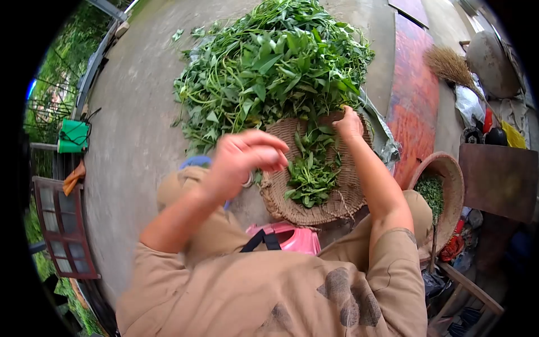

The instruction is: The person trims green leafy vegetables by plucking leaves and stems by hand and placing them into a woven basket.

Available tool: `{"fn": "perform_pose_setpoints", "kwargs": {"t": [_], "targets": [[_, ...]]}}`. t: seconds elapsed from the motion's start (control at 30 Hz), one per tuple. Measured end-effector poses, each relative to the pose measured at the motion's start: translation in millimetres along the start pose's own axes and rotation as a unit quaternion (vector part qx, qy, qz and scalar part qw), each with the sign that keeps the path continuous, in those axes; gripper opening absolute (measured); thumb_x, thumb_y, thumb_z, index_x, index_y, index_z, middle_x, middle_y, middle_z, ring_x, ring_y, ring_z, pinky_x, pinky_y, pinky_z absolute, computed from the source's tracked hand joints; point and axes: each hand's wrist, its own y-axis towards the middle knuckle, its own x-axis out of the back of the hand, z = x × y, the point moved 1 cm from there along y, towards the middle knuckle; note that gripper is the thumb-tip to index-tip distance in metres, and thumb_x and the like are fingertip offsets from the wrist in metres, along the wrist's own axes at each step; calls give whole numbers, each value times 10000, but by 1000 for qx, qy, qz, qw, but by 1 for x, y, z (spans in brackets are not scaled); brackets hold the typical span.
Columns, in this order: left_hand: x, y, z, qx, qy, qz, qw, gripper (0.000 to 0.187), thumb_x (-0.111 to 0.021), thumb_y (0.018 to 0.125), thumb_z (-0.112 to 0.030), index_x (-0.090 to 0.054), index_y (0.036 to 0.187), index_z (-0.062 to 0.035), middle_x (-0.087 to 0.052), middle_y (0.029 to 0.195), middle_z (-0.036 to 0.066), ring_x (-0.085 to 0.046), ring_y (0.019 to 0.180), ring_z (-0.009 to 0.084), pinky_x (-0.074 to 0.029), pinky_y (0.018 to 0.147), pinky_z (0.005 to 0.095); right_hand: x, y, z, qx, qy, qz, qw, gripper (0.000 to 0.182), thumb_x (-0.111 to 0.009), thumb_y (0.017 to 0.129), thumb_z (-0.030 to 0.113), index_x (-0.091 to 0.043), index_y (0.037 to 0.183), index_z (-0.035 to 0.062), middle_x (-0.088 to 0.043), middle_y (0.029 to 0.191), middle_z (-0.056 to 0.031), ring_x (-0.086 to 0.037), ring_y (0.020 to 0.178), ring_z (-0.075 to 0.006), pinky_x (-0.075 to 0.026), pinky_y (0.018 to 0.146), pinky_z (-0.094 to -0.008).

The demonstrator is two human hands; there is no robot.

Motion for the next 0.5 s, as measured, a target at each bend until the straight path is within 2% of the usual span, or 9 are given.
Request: {"fn": "perform_pose_setpoints", "kwargs": {"t": [0.07,0.13,0.2,0.23,0.3,0.33,0.4,0.47,0.5], "targets": [[-7,23,50,-23,61,12,998,201,-640,879,-147,-670,1032,-20,-691,858,35,-632,763,81,-508,681,220,11,24,0,-21,-64,-55,996,662,-710,756,160,-422,1351,167,-540,1251,-134,-581,1102,-330,-488,903,-435],[0,21,60,109,159,20,981,197,-635,887,-154,-669,1034,-28,-684,848,16,-618,761,62,-502,665,204,14,60,-7,-3,-111,-107,988,627,-639,783,99,-391,1355,165,-525,1246,-146,-594,1048,-353,-505,851,-448],[6,29,54,171,59,55,982,196,-632,889,-159,-670,1030,-28,-684,844,6,-604,738,49,-496,640,197,19,100,-3,29,-194,-123,973,699,-579,814,59,-292,1439,188,-502,1281,-163,-604,1013,-342,-511,813,-447],[6,35,42,185,66,57,979,203,-629,897,-138,-658,1054,-12,-682,879,20,-603,769,58,-501,679,210,19,114,0,44,-233,-139,962,727,-573,818,55,-261,1459,195,-492,1295,-168,-604,1015,-336,-512,811,-441],[8,43,34,148,50,55,986,210,-623,903,-116,-646,1077,-1,-679,909,35,-605,804,68,-502,714,219,16,137,12,85,-290,-152,941,821,-552,829,44,-145,1511,253,-448,1361,-152,-584,1053,-319,-512,811,-422],[10,45,32,129,41,52,989,214,-621,905,-105,-640,1088,4,-677,925,42,-606,822,73,-503,732,224,10,148,22,138,-286,-150,936,810,-549,830,47,-162,1508,264,-442,1369,-143,-575,1067,-322,-512,815,-417],[15,47,31,162,27,55,985,224,-613,912,-83,-626,1111,17,-668,955,49,-603,864,83,-501,773,236,-3,165,43,242,-275,-145,919,789,-544,831,53,-196,1501,286,-430,1384,-126,-557,1094,-328,-510,825,-407],[14,47,31,180,28,54,982,222,-614,913,-86,-628,1110,14,-666,948,41,-599,857,79,-501,765,237,-16,165,77,236,-254,-41,937,697,-524,848,68,-290,1465,291,-454,1359,-112,-538,1119,-328,-503,851,-397],[12,46,33,179,22,65,981,224,-617,912,-86,-628,1112,14,-663,943,36,-594,853,73,-498,760,238,-16,163,97,199,-256,40,945,508,-502,860,81,-480,1350,211,-491,1312,-124,-543,1108,-318,-503,860,-386]]}}
